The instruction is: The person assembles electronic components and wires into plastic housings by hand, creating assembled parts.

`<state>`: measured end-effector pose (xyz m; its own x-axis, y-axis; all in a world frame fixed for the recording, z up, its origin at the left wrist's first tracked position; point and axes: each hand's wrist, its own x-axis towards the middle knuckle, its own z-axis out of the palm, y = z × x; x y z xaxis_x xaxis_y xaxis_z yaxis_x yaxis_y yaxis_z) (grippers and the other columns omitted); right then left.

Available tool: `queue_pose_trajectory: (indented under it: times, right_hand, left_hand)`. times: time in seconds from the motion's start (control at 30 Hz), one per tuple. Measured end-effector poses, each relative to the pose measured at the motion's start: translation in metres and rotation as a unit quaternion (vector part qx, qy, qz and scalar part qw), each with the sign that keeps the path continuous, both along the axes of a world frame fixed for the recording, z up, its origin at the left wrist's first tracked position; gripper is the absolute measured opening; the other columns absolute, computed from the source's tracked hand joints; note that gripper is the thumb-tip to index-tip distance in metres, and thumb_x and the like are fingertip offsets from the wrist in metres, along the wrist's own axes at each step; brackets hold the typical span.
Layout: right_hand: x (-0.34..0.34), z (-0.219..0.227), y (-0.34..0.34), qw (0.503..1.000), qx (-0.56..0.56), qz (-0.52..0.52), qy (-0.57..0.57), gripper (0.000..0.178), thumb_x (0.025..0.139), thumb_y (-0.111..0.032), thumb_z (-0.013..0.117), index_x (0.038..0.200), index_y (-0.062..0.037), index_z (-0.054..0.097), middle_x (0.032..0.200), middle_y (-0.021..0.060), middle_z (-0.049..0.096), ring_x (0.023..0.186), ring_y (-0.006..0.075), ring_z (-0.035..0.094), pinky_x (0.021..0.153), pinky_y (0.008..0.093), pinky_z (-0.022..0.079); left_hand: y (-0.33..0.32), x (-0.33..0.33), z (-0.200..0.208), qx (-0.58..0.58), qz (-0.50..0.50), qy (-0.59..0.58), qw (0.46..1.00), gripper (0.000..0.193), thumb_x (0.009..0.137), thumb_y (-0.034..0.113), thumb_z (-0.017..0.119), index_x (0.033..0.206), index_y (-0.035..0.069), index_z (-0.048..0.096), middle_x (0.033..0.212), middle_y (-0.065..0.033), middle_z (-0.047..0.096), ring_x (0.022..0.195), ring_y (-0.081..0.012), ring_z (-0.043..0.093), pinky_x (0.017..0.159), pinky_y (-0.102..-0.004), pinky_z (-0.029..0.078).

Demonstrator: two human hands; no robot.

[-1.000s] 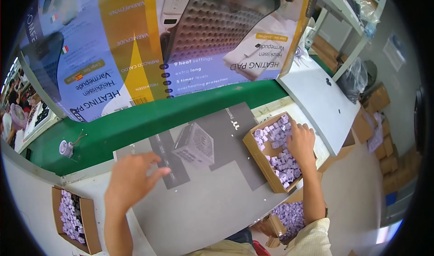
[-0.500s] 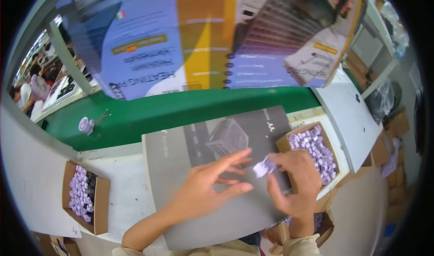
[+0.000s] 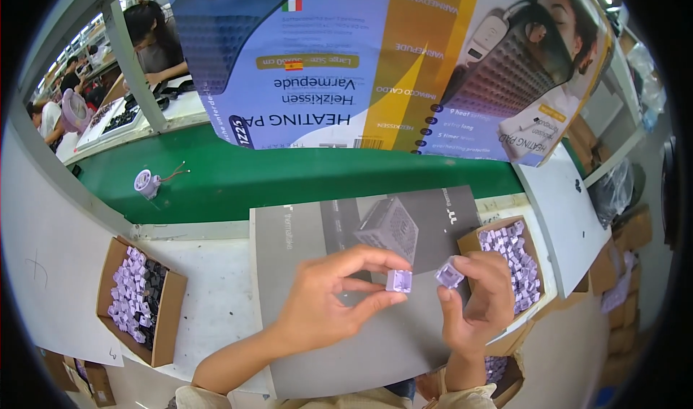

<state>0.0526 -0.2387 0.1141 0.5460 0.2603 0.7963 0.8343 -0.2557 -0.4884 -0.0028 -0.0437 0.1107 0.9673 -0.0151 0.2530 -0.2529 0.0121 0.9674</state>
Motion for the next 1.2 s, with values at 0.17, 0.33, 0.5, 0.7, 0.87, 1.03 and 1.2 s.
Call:
queue_pose_trajectory:
  times: [0.17,0.33,0.5,0.7,0.87,1.03,1.2]
  right_hand:
    - [-0.005,-0.009,0.009,0.968,0.087,0.105,0.209,0.029,0.087,-0.004,0.069,0.113,0.0062,0.062,0.104,0.0212,0.067,0.088,0.0231,0.067,0.073,0.0326,0.055]
    - [-0.007,-0.013,0.008,0.87,0.188,0.229,0.394,0.037,0.094,-0.006,0.064,0.125,0.0109,0.052,0.115,0.0225,0.064,0.1,0.0262,0.068,0.082,0.0332,0.057]
    - [-0.007,-0.019,0.017,0.939,0.136,0.17,0.266,0.034,0.086,-0.009,0.075,0.114,0.0044,0.062,0.108,0.0173,0.061,0.094,0.0239,0.065,0.077,0.0329,0.056]
    - [-0.007,-0.008,0.015,0.985,-0.03,0.09,0.142,0.035,0.072,0.0,0.081,0.105,0.0018,0.072,0.105,0.0152,0.059,0.092,0.0223,0.063,0.075,0.0319,0.054]
    - [-0.005,-0.005,0.025,0.992,-0.042,0.065,0.103,0.036,0.071,0.004,0.077,0.106,0.0009,0.073,0.104,0.0166,0.063,0.089,0.023,0.067,0.072,0.033,0.056]
    - [-0.006,-0.005,0.024,0.994,-0.067,0.048,0.068,0.038,0.073,0.009,0.073,0.11,0.0031,0.069,0.106,0.0207,0.067,0.089,0.0254,0.07,0.074,0.0338,0.057]
    - [-0.007,-0.018,0.026,0.988,0.057,0.08,0.12,0.043,0.074,0.014,0.072,0.115,0.0077,0.058,0.102,0.0236,0.067,0.09,0.0277,0.071,0.075,0.0305,0.057]
  left_hand:
    - [0.003,-0.001,0.003,-0.068,-0.018,0.044,0.997,0.029,0.087,-0.004,0.071,0.115,-0.004,0.063,0.109,-0.0134,0.067,0.099,-0.0197,0.068,0.076,-0.0324,0.062]
    - [0.012,0.002,0.001,-0.094,-0.077,0.114,0.986,0.022,0.092,0.004,0.068,0.112,-0.004,0.062,0.099,-0.0148,0.07,0.086,-0.0215,0.072,0.068,-0.0293,0.061]
    - [0.007,0.002,-0.005,-0.24,-0.078,0.125,0.959,0.019,0.094,0.013,0.067,0.1,-0.004,0.062,0.09,-0.0171,0.073,0.076,-0.0239,0.074,0.059,-0.0262,0.059]
    - [0.017,0.006,-0.015,-0.218,-0.116,0.106,0.963,0.009,0.094,0.004,0.065,0.097,-0.003,0.061,0.083,-0.0142,0.072,0.071,-0.0211,0.073,0.061,-0.0275,0.059]
    - [0.019,0.008,-0.022,-0.223,-0.101,0.1,0.965,0.009,0.093,0.003,0.066,0.096,-0.004,0.062,0.082,-0.0138,0.072,0.069,-0.0204,0.072,0.059,-0.0271,0.059]
    - [0.014,0.009,-0.017,-0.215,-0.097,0.096,0.967,0.008,0.092,0.002,0.067,0.095,-0.004,0.063,0.082,-0.0137,0.072,0.069,-0.0199,0.072,0.058,-0.0269,0.058]
    - [0.013,0.008,-0.015,-0.196,-0.064,0.09,0.974,0.011,0.088,0.002,0.069,0.09,-0.005,0.062,0.076,-0.0153,0.071,0.06,-0.022,0.071,0.048,-0.026,0.056]
